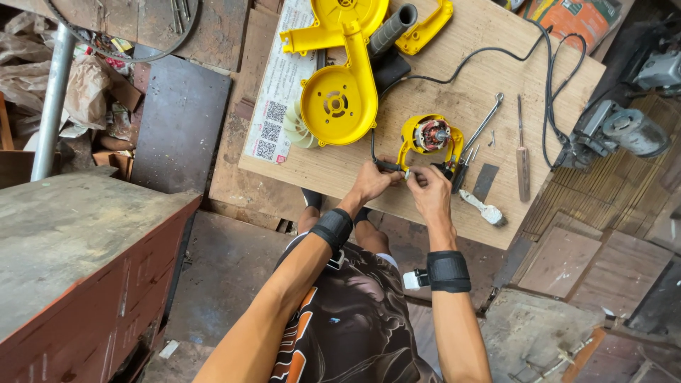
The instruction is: The person cleans a disassembled yellow power tool on a workbench. They brush dust from the yellow plastic fan housing with a white brush, set the housing aside, and use a screwdriver and wrench while working on the motor assembly, brushing debris from the motor and base parts.
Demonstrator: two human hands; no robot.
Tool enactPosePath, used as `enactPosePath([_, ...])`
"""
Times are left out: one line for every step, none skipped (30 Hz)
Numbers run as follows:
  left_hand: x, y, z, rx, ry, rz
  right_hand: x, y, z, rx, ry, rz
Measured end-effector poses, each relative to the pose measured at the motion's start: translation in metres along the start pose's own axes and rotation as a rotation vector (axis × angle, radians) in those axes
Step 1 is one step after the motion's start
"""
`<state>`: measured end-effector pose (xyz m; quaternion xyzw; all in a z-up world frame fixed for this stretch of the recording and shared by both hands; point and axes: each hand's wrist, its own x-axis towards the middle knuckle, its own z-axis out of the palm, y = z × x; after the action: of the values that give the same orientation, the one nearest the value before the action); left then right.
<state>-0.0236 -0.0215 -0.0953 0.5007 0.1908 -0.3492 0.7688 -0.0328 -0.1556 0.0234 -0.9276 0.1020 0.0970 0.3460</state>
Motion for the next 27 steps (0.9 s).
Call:
enactPosePath([-0.003,0.006,-0.001,0.003,-0.004,-0.006,0.0,0.0,0.001,0.001,0.002,0.007])
enactPosePath([-0.006,0.011,0.0,-0.008,-0.012,-0.005,0.0,0.0,0.002,0.012,0.017,-0.013])
enactPosePath([-0.009,0.016,0.0,-0.019,-0.021,-0.003,0.0,0.001,0.002,0.023,0.032,-0.034])
enactPosePath([-0.009,0.017,0.0,-0.016,-0.026,-0.011,0.0,0.001,0.003,0.022,0.034,-0.025])
enactPosePath([-0.009,0.017,-0.001,-0.028,-0.025,0.005,0.0,0.002,0.004,0.017,0.034,-0.029])
enactPosePath([-0.009,0.017,0.0,-0.042,-0.023,0.019,0.0,0.003,0.004,0.012,0.031,-0.033])
enactPosePath([-0.009,0.014,0.001,-0.041,-0.026,0.011,-0.002,0.003,0.003,0.011,0.031,-0.024])
enactPosePath([-0.007,0.012,0.001,-0.069,-0.034,0.009,-0.001,0.003,0.004,0.024,0.031,-0.029])
enactPosePath([-0.005,0.011,0.0,-0.096,-0.042,0.007,-0.001,0.003,0.004,0.037,0.031,-0.034])
enactPosePath([-0.004,0.009,-0.001,-0.094,-0.044,0.0,0.0,0.001,0.004,0.039,0.031,-0.027])
enactPosePath([-0.003,0.007,-0.001,-0.073,-0.031,0.025,0.001,0.0,0.003,0.029,0.025,-0.03])
enactPosePath([-0.003,0.004,-0.002,-0.052,-0.019,0.046,0.0,-0.001,0.003,0.019,0.018,-0.031])
enactPosePath([-0.006,0.007,-0.003,-0.05,-0.02,0.036,-0.002,-0.001,0.002,0.021,0.017,-0.021])
enactPosePath([-0.008,0.011,-0.004,-0.013,-0.013,0.043,-0.002,0.0,0.001,0.027,0.027,-0.083])
enactPosePath([-0.01,0.015,-0.004,0.025,-0.005,0.05,-0.003,0.0,0.0,0.033,0.037,-0.145])
enactPosePath([-0.011,0.017,-0.004,0.026,-0.008,0.042,-0.003,0.0,0.0,0.032,0.037,-0.136])
enactPosePath([-0.011,0.019,-0.004,0.01,-0.023,0.043,-0.004,-0.001,-0.001,0.008,0.036,-0.146])
enactPosePath([-0.012,0.021,-0.004,-0.007,-0.037,0.044,-0.004,-0.002,-0.001,-0.017,0.035,-0.157])
enactPosePath([-0.013,0.021,-0.004,-0.006,-0.04,0.037,-0.006,-0.002,-0.002,-0.018,0.034,-0.148])
enactPosePath([-0.013,0.022,-0.004,0.011,-0.036,0.041,-0.005,-0.002,-0.002,-0.034,0.013,-0.132])
enactPosePath([-0.012,0.024,-0.004,0.029,-0.033,0.046,-0.004,-0.003,-0.003,-0.05,-0.009,-0.115])
enactPosePath([-0.012,0.025,-0.004,0.031,-0.036,0.046,-0.005,0.0,-0.002,-0.05,-0.006,-0.114])
enactPosePath([-0.013,0.026,-0.003,0.051,-0.015,0.035,-0.006,0.003,-0.001,-0.07,-0.01,-0.135])
enactPosePath([-0.012,0.027,-0.002,0.07,0.005,0.027,-0.006,0.005,0.0,-0.09,-0.013,-0.16])
enactPosePath([-0.011,0.027,-0.002,0.072,0.003,0.031,-0.006,0.006,0.0,-0.091,-0.009,-0.162])
enactPosePath([-0.01,0.027,-0.001,0.05,0.025,0.009,-0.006,0.006,0.001,-0.093,-0.015,-0.15])
enactPosePath([-0.009,0.027,-0.001,0.028,0.048,-0.013,-0.007,0.006,0.001,-0.094,-0.021,-0.139])
